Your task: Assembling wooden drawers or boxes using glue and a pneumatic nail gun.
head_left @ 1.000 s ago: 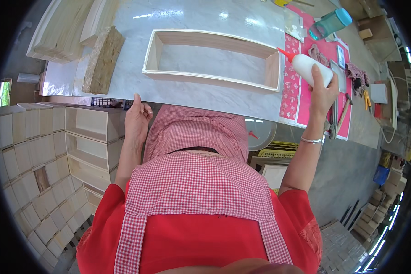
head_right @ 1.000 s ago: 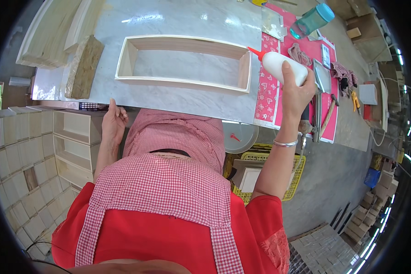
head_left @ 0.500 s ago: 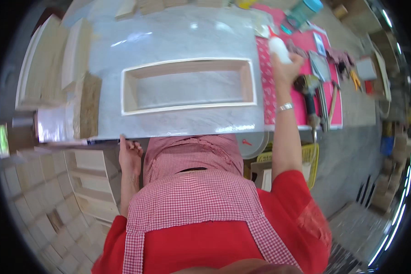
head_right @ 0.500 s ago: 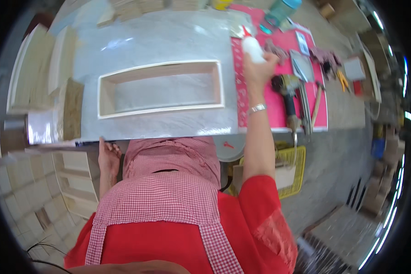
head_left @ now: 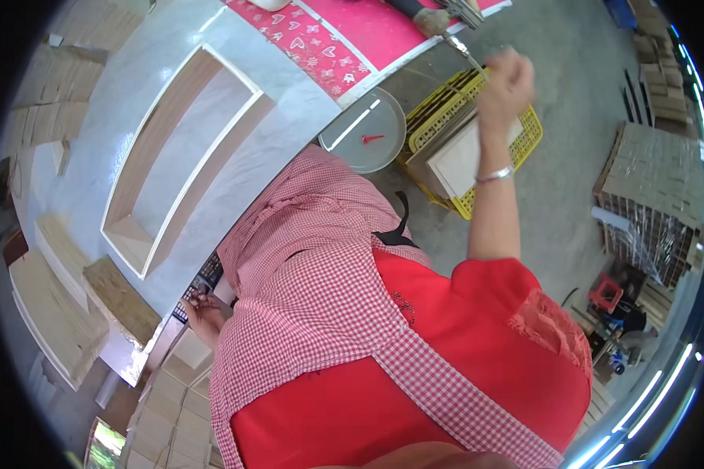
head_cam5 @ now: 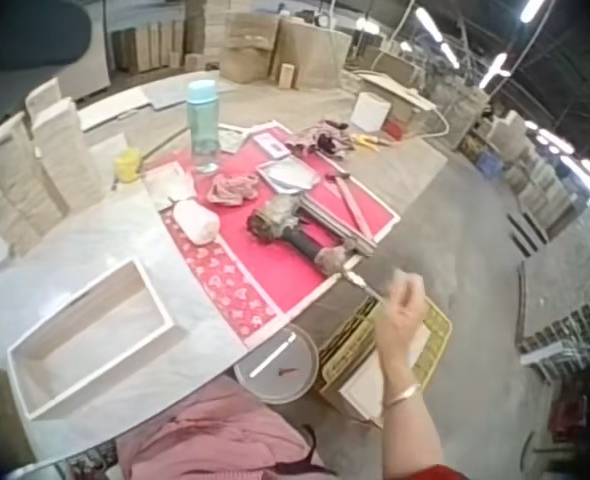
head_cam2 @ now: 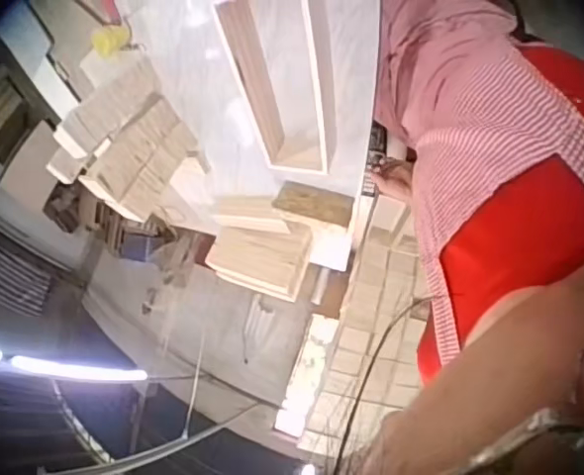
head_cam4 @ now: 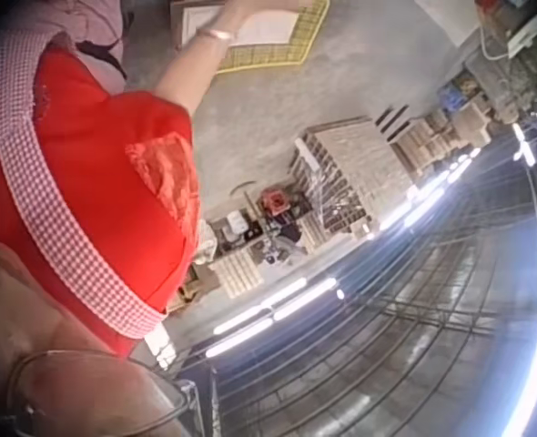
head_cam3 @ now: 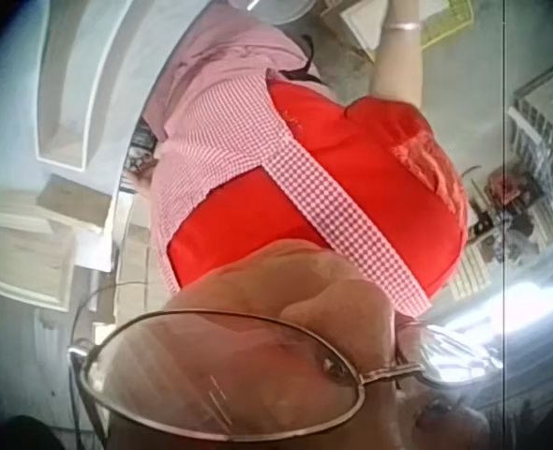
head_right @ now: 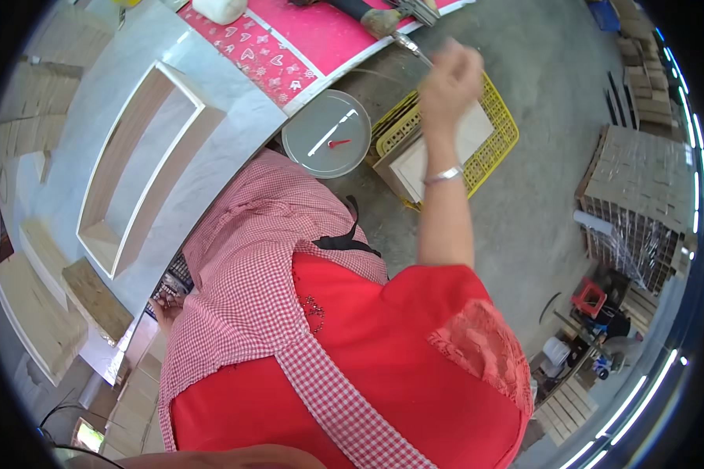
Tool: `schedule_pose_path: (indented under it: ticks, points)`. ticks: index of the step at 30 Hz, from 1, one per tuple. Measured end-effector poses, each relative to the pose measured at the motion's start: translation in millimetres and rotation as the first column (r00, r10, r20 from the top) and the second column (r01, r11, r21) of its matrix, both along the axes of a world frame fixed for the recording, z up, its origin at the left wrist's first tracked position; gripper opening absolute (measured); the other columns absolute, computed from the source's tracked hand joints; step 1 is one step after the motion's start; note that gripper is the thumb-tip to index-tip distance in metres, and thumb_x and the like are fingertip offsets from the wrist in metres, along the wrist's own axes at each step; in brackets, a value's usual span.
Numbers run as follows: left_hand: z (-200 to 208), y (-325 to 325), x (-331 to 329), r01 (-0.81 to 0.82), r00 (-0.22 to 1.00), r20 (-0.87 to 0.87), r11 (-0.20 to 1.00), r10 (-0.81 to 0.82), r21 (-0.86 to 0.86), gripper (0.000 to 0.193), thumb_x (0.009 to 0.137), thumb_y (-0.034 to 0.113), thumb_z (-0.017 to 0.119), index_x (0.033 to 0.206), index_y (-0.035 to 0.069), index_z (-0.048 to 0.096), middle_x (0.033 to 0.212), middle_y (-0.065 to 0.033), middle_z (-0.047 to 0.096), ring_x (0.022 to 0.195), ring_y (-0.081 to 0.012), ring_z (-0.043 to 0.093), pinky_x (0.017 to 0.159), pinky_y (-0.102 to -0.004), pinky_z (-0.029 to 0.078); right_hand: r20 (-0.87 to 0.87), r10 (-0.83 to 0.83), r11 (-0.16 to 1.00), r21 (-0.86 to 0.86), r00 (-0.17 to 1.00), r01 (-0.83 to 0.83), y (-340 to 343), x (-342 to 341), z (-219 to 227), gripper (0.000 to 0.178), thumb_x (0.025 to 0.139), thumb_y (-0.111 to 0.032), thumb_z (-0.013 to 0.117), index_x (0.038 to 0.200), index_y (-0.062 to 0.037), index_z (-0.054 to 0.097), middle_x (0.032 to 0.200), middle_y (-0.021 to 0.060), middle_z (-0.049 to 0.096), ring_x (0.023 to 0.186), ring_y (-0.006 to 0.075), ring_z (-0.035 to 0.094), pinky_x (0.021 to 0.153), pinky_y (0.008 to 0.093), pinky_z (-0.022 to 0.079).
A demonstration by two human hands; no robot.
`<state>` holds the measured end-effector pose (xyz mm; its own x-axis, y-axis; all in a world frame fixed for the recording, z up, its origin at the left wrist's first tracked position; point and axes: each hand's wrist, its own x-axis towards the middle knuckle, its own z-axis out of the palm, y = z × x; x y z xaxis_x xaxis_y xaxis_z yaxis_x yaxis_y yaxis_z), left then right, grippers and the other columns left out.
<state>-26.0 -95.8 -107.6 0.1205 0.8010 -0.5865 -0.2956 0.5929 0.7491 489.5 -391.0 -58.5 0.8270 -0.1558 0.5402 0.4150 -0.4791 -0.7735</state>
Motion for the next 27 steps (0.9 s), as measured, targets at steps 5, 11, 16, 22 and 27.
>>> schedule_pose_path:
  ticks: [5,11,16,22,27]
  points:
    - [-25.6,20.2,-47.9,0.076,0.996,-0.043,0.991,-0.082,-0.111,0.038,0.098,0.036,0.057,0.071,0.01,0.051,0.071,-0.0013,0.059,0.068,-0.0129,0.055,0.07,-0.025,0.047,-0.493,-0.529,0.789,-0.585,0.691,0.186,-168.2,-33.7,-106.6,0.049,0.095,-0.046,0.051,0.097,0.0003,0.067,0.084,0.0195,0.069,0.077,0.0344,0.066,0.074,0.0431,0.049]
    - [-29.0,-10.0,-38.8,0.076,0.967,-0.231,0.986,-0.108,-0.147,0.038,0.098,0.036,0.058,0.071,0.011,0.049,0.066,-0.0007,0.056,0.064,-0.0134,0.052,0.07,-0.025,0.047,-0.684,-0.688,0.716,-0.695,0.243,0.07,-133.1,-73.1,-165.9,0.1,0.07,-0.07,0.069,0.13,0.0061,0.047,0.131,0.0326,0.048,0.126,0.0457,0.045,0.103,0.0504,0.04]
    - [-25.6,-23.9,-26.5,0.128,0.962,-0.23,0.986,-0.15,-0.108,0.028,0.098,0.032,0.059,0.082,0.01,0.053,0.073,0.0002,0.058,0.065,-0.0121,0.052,0.068,-0.0249,0.046,-0.651,-0.734,0.672,-0.738,0.196,0.065,-132.7,-72.5,-187.2,0.118,0.06,-0.072,0.074,0.137,0.0083,0.035,0.13,0.0356,0.045,0.127,0.047,0.044,0.104,0.0506,0.04]
    - [-80.1,-1.3,-91.4,0.389,0.858,-0.412,0.912,-0.306,0.131,0.018,0.098,0.026,0.059,0.095,0.009,0.054,0.083,-0.0007,0.06,0.069,-0.0103,0.054,0.067,-0.025,0.047,-0.742,-0.64,0.767,-0.631,0.199,0.116,-135.8,-69.6,-173.7,0.122,0.059,-0.071,0.076,0.138,0.0098,0.032,0.135,0.0376,0.04,0.129,0.0479,0.041,0.106,0.0491,0.037]
    - [-49.9,12.4,-61.8,0.246,0.965,-0.104,0.968,-0.24,0.049,0.014,0.096,0.02,0.063,0.102,0.011,0.055,0.091,-0.0041,0.063,0.078,-0.0117,0.059,0.067,-0.0256,0.049,-0.635,-0.699,0.715,-0.625,0.329,0.312,-134.8,-86.7,-132.7,0.119,0.065,-0.07,0.073,0.14,0.0104,0.028,0.138,0.0392,0.037,0.132,0.0457,0.039,0.11,0.0483,0.034]
